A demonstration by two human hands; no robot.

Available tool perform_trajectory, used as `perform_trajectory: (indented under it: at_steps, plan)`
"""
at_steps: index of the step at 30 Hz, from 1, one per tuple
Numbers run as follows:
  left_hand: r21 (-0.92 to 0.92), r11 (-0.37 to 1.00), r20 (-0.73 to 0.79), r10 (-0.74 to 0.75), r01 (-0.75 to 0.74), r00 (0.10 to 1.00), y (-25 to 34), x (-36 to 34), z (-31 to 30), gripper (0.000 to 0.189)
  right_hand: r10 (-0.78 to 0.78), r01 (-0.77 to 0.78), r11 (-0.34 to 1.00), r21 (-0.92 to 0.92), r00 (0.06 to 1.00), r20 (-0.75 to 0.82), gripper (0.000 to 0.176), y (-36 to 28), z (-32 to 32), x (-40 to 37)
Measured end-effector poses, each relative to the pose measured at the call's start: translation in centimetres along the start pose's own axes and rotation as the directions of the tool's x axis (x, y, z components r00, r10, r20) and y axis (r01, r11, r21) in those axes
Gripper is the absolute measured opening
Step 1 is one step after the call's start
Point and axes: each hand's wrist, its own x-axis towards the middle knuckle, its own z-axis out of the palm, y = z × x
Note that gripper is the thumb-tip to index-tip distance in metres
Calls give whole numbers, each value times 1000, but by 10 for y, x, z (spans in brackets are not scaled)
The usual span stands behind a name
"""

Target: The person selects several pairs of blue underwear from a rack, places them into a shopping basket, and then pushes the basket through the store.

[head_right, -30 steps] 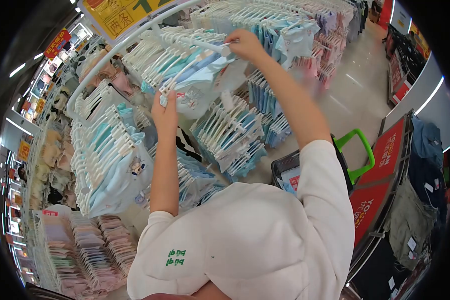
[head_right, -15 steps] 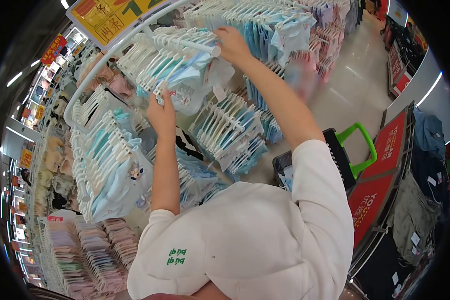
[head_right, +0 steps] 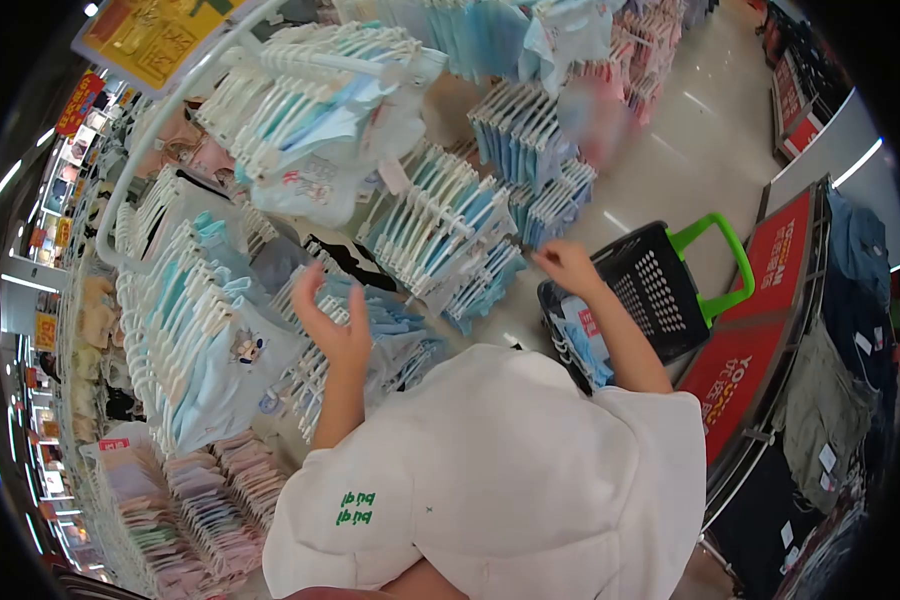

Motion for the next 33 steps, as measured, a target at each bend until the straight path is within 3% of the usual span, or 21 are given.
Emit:
perform_trajectory:
  at_steps: [2, 3, 4, 5, 6, 8, 11, 12, 13, 15, 17, 19, 21, 22, 24, 25, 28, 31, 33]
  plan:
    - [-110, 985, 351, -87, 133, 932, -3, -35, -1, 38, 186, -172, 973, -155, 979, 83, 28, 58, 24, -52]
    - [-115, 983, 380, -89, 143, 921, -9, -58, 2, 38, 216, -202, 968, -149, 973, 85, 28, 85, 35, -76]
    - [-213, 879, 471, -290, 427, 833, -17, -83, 9, 31, 295, -273, 944, -185, 950, 107, 31, 110, 44, -102]
    - [-263, 689, 584, -444, 675, 680, -23, -106, 14, 25, 379, -348, 912, -219, 918, 120, 33, 128, 54, -127]
    - [-252, 685, 625, -424, 683, 655, -28, -125, 17, 25, 520, -469, 839, -275, 841, 152, 36, 142, 61, -144]
    - [-194, 373, 678, -617, 907, 398, -36, -151, 17, 15, 624, -576, 774, -265, 765, 161, 35, 161, 73, -168]
    - [-177, 287, 737, -595, 941, 320, -40, -163, 18, 11, 717, -648, 679, -345, 685, 125, 32, 183, 83, -192]
    - [-141, 296, 728, -615, 945, 302, -26, -152, 19, 9, 786, -700, 610, -372, 593, 172, 33, 192, 86, -195]
    - [-123, 301, 738, -609, 946, 290, -27, -152, 19, 9, 796, -714, 600, -361, 579, 176, 33, 198, 90, -202]
    - [23, 469, 763, -579, 883, 288, -38, -151, 10, 11, 818, -757, 543, -364, 575, 24, 37, 206, 100, -208]
    - [96, 489, 772, -586, 867, 245, -55, -156, 2, 11, 853, -792, 510, -334, 515, 83, 38, 210, 106, -206]
    - [161, 501, 778, -595, 850, 204, -56, -158, -4, 11, 821, -764, 561, -318, 563, 95, 34, 217, 114, -205]
    - [269, 187, 726, -684, 945, -72, -50, -160, -5, 9, 799, -733, 588, -341, 592, 104, 34, 218, 121, -205]
    - [281, 189, 726, -683, 941, -79, -46, -163, -5, 9, 769, -690, 620, -372, 629, 115, 33, 218, 124, -206]
    - [295, -127, 677, -671, 947, -301, -39, -173, -3, 7, 761, -662, 636, -397, 622, 185, 32, 225, 131, -204]
    - [305, -123, 674, -673, 944, -305, -36, -179, -5, 7, 746, -623, 658, -422, 617, 253, 31, 227, 135, -204]
    - [362, -136, 653, -669, 922, -355, -28, -201, -9, 8, 793, -626, 597, -502, 555, 251, 28, 231, 147, -202]
    - [312, -180, 646, -680, 933, -347, -23, -220, -21, 8, 784, -583, 569, -580, 596, 171, 23, 245, 166, -204]
    - [336, -239, 588, -702, 911, -402, -21, -230, -34, 9, 771, -552, 591, -588, 602, 209, 22, 244, 160, -201]
